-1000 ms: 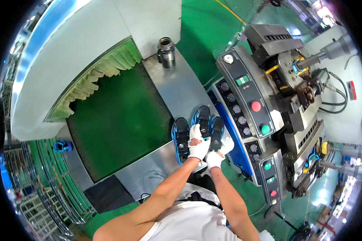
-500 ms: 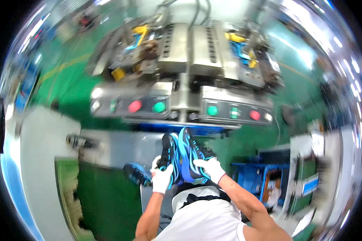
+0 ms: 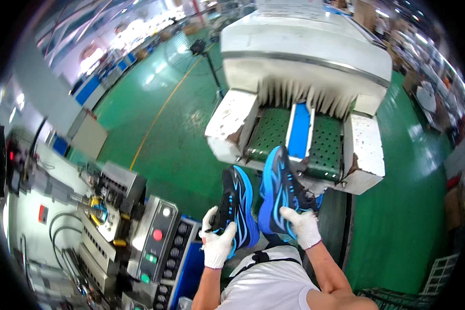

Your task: The person processes several shoes through industrial machinery, placing each shoe into a press for bonding, retrieving it after the cycle, and then transferring them to a different workstation.

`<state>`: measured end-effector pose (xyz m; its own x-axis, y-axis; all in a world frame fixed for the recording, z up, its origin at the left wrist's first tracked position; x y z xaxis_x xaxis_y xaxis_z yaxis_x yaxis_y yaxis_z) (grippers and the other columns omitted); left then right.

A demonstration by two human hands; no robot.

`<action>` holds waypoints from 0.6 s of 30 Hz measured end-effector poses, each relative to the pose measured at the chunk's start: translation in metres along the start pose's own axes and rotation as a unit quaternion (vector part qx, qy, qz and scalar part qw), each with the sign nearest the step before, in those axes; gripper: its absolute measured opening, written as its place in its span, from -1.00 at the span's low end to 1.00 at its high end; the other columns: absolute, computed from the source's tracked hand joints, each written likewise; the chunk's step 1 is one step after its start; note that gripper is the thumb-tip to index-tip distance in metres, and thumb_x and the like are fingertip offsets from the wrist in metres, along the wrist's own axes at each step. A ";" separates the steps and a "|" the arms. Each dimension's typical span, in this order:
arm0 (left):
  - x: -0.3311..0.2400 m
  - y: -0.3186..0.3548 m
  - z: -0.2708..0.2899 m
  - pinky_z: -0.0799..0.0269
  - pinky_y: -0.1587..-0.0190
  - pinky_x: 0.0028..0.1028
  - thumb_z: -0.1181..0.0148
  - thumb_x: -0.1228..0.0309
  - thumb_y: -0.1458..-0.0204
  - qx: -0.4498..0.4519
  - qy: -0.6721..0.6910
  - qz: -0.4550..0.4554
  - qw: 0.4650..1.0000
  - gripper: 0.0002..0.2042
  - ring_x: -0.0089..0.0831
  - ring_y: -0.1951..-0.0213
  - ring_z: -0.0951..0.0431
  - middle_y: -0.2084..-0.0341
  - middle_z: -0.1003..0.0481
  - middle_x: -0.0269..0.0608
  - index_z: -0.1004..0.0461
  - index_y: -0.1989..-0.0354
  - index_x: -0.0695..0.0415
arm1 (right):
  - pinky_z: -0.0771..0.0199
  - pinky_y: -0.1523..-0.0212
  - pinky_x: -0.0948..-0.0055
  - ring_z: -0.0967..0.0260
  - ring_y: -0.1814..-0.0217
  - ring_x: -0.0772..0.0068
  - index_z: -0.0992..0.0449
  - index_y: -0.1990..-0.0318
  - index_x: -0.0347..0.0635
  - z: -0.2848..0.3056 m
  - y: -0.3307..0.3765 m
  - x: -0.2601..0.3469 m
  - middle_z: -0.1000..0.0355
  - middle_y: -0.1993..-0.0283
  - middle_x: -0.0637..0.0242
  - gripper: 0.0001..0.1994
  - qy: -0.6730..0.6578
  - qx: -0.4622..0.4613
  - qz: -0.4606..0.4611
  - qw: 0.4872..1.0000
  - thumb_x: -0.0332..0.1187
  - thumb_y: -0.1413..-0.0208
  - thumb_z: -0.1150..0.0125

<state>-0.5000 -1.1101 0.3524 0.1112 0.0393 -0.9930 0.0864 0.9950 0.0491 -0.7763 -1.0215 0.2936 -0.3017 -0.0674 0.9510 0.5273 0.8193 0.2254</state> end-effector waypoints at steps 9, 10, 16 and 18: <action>-0.079 -0.238 -0.255 -0.39 -0.22 -0.16 -0.37 0.27 0.02 0.087 -0.280 -0.270 0.917 -0.19 0.06 -0.13 -0.53 -0.13 -0.48 0.22 -0.14 -0.42 0.25 | -0.22 -0.32 0.03 -0.38 -0.29 -0.10 -0.34 -0.27 -0.39 0.134 -0.169 0.128 -0.37 -0.29 -0.13 -0.22 0.402 -0.279 0.082 0.868 0.07 -0.05 -0.30; -0.074 -0.251 -0.280 -0.39 -0.23 -0.16 -0.35 0.27 0.01 0.099 -0.299 -0.226 0.922 -0.19 0.07 -0.14 -0.52 -0.14 -0.47 0.22 -0.13 -0.43 0.23 | -0.13 -0.36 0.02 -0.33 -0.33 -0.10 -0.19 -0.36 -0.41 0.142 -0.201 0.124 -0.27 -0.37 -0.13 -0.16 0.426 -0.301 0.076 0.850 0.00 -0.05 -0.29; -0.077 -0.363 -0.312 -0.30 -0.33 -0.17 -0.30 0.13 0.01 0.122 -0.313 -0.200 0.920 -0.16 0.08 -0.28 -0.40 -0.28 -0.33 0.32 -0.14 -0.42 0.30 | -0.32 -0.27 -0.03 -0.45 -0.16 -0.24 -0.33 -0.23 -0.49 0.095 -0.336 0.181 -0.46 -0.11 -0.23 -0.24 0.540 -0.219 0.038 0.812 0.04 -0.05 -0.22; -0.079 -0.345 -0.316 -0.25 -0.35 -0.19 -0.28 0.15 -0.05 0.098 -0.222 -0.262 0.934 -0.20 0.09 -0.33 -0.32 -0.30 -0.29 0.30 -0.14 -0.42 0.30 | -0.48 -0.10 0.00 -0.52 -0.03 -0.25 -0.41 -0.13 -0.42 0.117 -0.343 0.184 -0.54 0.05 -0.24 -0.28 0.550 -0.337 0.231 0.729 0.11 -0.06 -0.21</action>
<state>-0.8518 -1.4276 0.3802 0.3994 -0.5329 -0.7460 0.4180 0.8301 -0.3691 -1.1055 -1.2485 0.3668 0.6559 -0.5913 0.4692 0.7522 0.4592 -0.4726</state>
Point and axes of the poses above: each hand's wrist, its own y-axis away from the middle knuckle, its own z-axis out of the back of the hand, x = y × z, the point moved 10 cm from there along -y, towards the middle knuckle
